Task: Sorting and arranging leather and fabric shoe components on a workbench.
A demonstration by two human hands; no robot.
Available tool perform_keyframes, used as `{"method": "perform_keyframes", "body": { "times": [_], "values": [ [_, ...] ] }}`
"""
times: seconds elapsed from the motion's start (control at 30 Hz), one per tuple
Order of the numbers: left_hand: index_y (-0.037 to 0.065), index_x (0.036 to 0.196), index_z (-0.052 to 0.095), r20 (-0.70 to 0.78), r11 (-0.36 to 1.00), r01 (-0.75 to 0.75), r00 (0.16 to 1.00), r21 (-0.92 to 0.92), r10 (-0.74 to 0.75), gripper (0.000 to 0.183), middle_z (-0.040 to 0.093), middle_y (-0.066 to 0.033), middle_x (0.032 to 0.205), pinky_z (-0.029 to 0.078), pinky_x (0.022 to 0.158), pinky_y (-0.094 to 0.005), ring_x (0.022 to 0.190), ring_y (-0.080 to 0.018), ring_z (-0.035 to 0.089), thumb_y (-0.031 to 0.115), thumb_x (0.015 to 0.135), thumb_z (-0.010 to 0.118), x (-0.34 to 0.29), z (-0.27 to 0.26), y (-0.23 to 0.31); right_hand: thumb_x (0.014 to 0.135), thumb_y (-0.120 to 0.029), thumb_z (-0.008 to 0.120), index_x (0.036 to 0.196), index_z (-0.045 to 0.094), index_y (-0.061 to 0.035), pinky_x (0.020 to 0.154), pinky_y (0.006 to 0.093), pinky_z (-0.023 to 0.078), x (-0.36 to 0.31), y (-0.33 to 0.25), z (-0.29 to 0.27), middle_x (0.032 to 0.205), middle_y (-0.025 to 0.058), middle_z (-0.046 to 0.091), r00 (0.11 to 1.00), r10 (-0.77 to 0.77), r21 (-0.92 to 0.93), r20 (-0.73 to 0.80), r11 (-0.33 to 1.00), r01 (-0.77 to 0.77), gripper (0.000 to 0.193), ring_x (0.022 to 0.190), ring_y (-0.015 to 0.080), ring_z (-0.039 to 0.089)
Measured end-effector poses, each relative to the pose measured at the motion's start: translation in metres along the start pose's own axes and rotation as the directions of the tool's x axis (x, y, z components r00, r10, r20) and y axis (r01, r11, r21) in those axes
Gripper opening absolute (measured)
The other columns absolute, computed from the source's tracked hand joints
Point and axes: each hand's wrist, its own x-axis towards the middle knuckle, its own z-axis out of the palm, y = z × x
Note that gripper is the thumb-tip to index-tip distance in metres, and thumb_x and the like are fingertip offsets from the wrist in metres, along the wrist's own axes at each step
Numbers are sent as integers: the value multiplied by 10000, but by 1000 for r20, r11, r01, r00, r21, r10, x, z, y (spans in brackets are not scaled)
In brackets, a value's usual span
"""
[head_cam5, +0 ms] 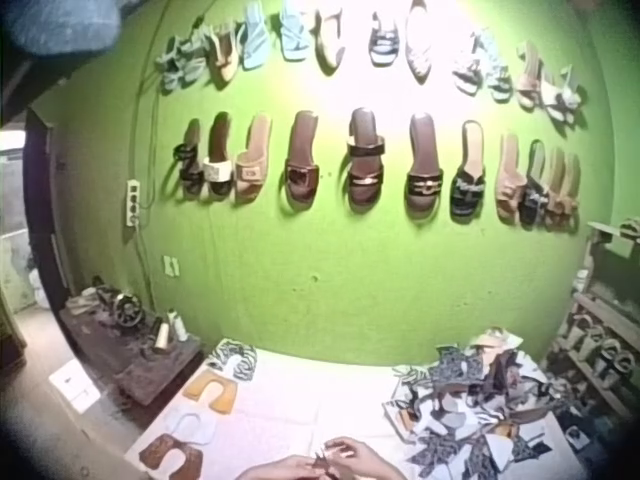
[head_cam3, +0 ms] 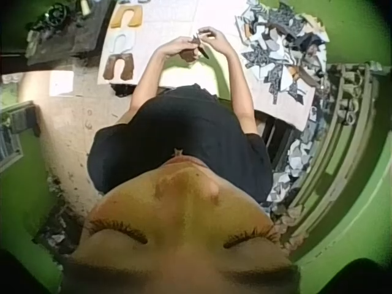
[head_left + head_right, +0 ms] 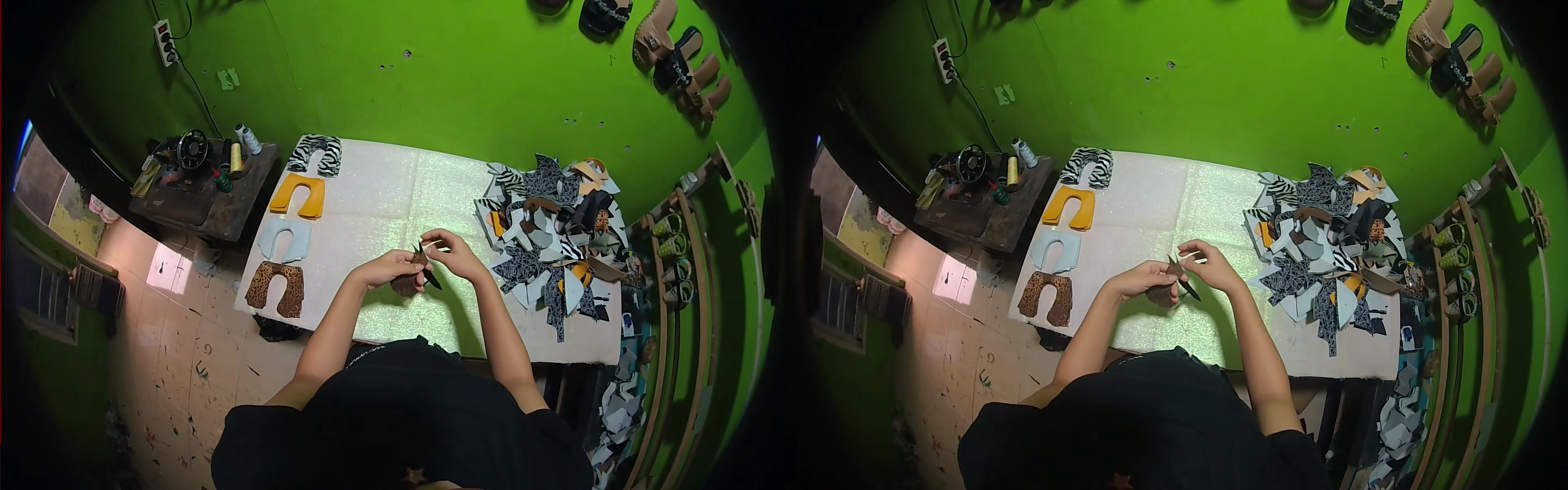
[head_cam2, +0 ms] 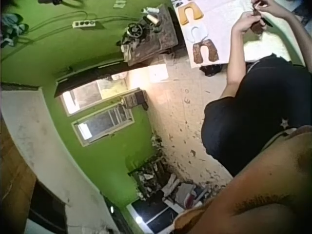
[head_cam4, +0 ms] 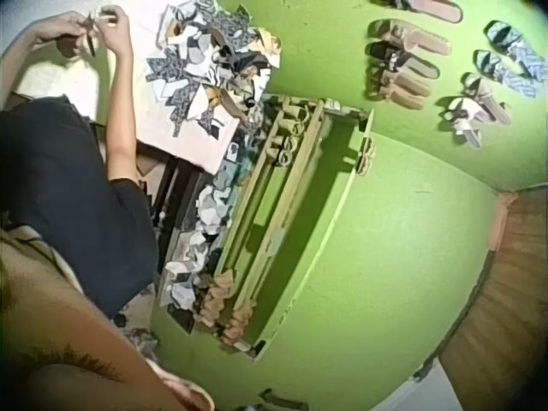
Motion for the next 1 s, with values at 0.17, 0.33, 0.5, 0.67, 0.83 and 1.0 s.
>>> {"method": "perform_keyframes", "body": {
  "times": [0.17,0.33,0.5,0.67,0.83,1.0],
  "values": [
    [-42,1043,534,61,998,-6,998,68,2,279,580,-27,680,470,694,-237,695,-127,595,178,882,475,-6,-12,-4,803,-83,570,948,573,-12,762,267,438,13,10,13,859,35,598,969,60,68,240,995,-79,161,803,103,544],
    [-51,1011,555,67,996,37,997,87,-43,284,581,-38,663,462,711,-234,690,-123,592,191,882,480,-17,-23,-8,801,-76,577,904,565,-1,702,236,442,19,9,32,815,29,592,968,24,172,251,983,-69,127,759,84,547],
    [-51,989,561,94,994,-1,995,106,-9,290,597,-58,695,457,715,-245,687,-125,587,198,897,444,-30,-36,-10,805,-77,578,901,569,17,652,220,446,23,-2,53,787,32,594,986,40,241,165,967,-80,134,717,77,551],
    [-52,973,563,60,993,-5,998,118,-2,314,609,-72,705,455,698,-257,714,-131,583,194,910,378,-41,-46,-12,822,-94,563,913,608,14,650,221,451,31,-2,68,783,43,609,997,44,132,56,990,-51,148,719,85,551],
    [-51,963,565,0,988,70,997,134,-71,322,617,-77,713,449,679,-246,708,-130,582,193,908,364,-56,-61,-14,849,-171,533,910,615,0,661,239,449,40,0,79,773,40,609,986,76,7,147,997,-78,199,714,88,544],
    [-44,878,605,-22,983,34,999,182,-31,375,618,-78,668,434,637,-231,675,-121,578,258,911,385,-70,-71,-18,841,-215,528,817,610,5,652,262,451,46,-2,96,728,70,600,962,113,-61,249,993,-101,236,676,121,549]
  ]
}}
